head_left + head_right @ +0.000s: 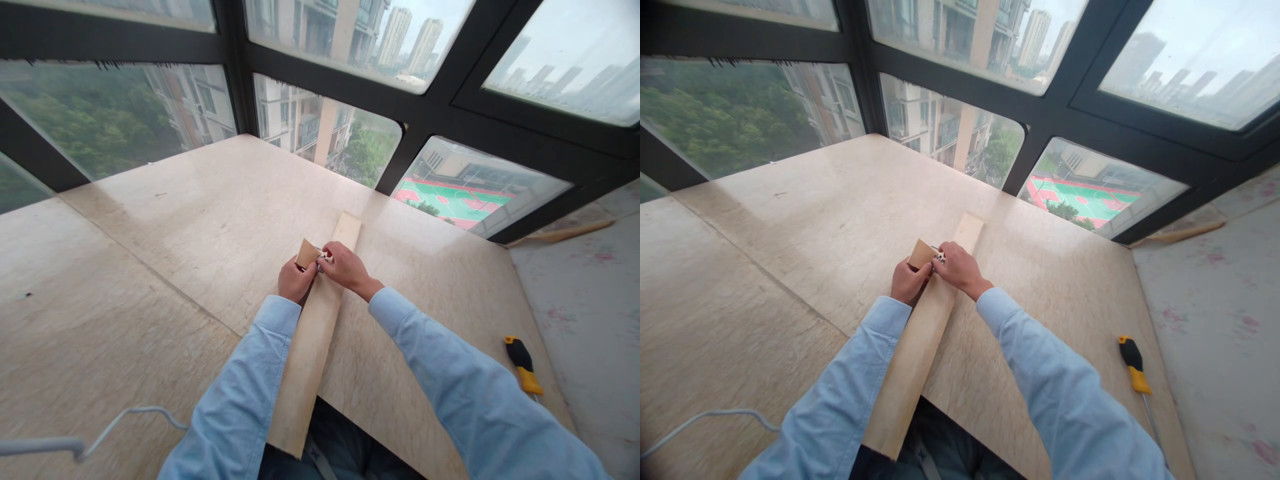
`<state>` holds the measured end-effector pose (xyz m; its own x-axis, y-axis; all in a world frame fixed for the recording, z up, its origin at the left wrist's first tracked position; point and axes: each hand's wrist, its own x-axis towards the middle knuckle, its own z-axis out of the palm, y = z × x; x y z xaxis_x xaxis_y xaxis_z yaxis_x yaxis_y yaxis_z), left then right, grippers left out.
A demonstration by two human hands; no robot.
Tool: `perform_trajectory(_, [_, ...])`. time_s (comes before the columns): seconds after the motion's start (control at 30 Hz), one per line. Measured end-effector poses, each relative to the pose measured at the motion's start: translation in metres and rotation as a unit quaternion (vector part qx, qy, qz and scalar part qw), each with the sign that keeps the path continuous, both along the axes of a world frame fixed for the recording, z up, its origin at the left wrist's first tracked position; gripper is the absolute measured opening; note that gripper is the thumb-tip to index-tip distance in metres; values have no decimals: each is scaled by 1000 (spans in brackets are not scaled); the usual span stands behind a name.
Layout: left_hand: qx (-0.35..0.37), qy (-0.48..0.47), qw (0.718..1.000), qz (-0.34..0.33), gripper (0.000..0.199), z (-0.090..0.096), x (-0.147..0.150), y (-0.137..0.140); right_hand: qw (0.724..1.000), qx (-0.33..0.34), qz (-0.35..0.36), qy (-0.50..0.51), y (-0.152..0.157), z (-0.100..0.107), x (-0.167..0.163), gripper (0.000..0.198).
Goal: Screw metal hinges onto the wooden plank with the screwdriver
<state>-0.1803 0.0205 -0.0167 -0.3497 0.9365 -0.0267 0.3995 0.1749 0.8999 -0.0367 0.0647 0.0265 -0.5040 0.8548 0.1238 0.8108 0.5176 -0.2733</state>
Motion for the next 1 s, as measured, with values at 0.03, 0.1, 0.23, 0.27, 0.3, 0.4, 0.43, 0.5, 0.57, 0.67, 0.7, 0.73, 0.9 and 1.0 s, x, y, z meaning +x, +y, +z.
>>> perform_trajectory(0.03, [-1, 4, 1000, 0, 24, 0, 0, 0, 1000, -2, -6, -5, 0, 0, -1, 18])
perform_trajectory(0.1, [2, 9, 1000, -3, 24, 0, 0, 0, 1000, -4, -10, -14, 0, 2, -1, 21])
perform_trajectory(0.23, [10, 9, 1000, -9, 25, -2, -1, 0, 1000, 3, 8, -19, -1, 3, 0, 17])
perform_trajectory(0.27, [10, 9, 1000, -8, 25, -2, -1, 0, 1000, 6, 15, -17, -2, 3, 1, 15])
perform_trajectory(0.3, [9, 10, 1000, -8, 25, -2, -1, 0, 1000, 9, 22, -14, -2, 3, 2, 14])
perform_trajectory(0.4, [9, 12, 1000, -9, 25, -2, -1, 0, 999, 16, 52, 3, 0, 1, 4, 11])
perform_trajectory(0.43, [9, 12, 1000, -10, 25, -2, -1, 0, 998, 17, 63, 11, 1, 0, 5, 11])
perform_trajectory(0.5, [12, 12, 1000, -10, 24, -1, 0, -1, 996, 20, 80, 30, 3, -1, 7, 14])
perform_trajectory(0.57, [14, 9, 1000, -9, 23, -1, 0, -1, 995, 23, 87, 54, 5, -3, 8, 17])
perform_trajectory(0.67, [13, 7, 1000, -6, 23, 1, 0, -1, 991, 22, 92, 92, 6, -5, 11, 19])
perform_trajectory(0.7, [12, 7, 1000, -6, 23, 1, 0, -1, 990, 21, 94, 104, 6, -5, 12, 19])
perform_trajectory(0.73, [11, 7, 1000, -5, 22, 1, 0, 0, 988, 19, 94, 117, 5, -6, 13, 19])
perform_trajectory(0.9, [10, -1, 1000, -2, 21, -1, 1, -1, 982, 10, 68, 179, 3, -5, 16, 17])
perform_trajectory(1.0, [6, -63, 998, 13, 23, -2, 2, -1, 976, -2, 30, 213, 3, -5, 17, 10])
